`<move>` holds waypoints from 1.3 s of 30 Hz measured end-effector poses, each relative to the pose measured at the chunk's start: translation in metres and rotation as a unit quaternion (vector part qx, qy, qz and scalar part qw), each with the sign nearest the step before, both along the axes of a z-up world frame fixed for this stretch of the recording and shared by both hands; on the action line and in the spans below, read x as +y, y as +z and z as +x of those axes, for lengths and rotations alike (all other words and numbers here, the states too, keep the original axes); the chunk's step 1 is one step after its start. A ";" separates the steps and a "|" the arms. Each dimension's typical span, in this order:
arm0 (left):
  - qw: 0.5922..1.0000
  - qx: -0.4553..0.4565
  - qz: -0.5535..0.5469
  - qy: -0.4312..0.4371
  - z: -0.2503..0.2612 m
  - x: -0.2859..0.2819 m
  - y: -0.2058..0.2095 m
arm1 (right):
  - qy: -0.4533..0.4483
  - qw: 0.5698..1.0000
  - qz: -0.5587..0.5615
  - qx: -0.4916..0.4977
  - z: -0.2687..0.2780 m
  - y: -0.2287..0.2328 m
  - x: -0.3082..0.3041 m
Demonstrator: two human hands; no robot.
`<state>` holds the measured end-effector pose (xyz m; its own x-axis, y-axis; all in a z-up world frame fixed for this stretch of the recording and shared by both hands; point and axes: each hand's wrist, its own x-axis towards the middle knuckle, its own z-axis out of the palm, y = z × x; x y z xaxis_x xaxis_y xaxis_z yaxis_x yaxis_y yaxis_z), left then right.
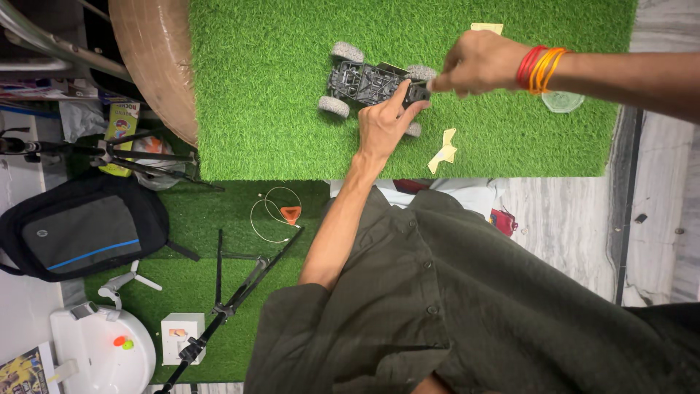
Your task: The person assembles a remote-controlled car chassis on a green mat, using a screwdriver to tighten screws and attaching a small rectangular component to the top of the chassis. The person repeatedly picks up screws from a small container and secures them into the car body.
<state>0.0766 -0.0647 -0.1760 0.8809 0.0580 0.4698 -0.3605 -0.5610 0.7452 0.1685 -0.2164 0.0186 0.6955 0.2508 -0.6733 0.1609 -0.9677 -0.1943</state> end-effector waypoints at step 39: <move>1.000 -0.005 -0.009 -0.005 0.000 0.001 0.007 | 0.363 0.894 0.064 -0.256 -0.002 0.018 0.008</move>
<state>0.0761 -0.0639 -0.1687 0.8765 0.0576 0.4780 -0.3740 -0.5439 0.7512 0.1662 -0.2089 0.0362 0.5278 0.8126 -0.2471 0.8362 -0.5482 -0.0169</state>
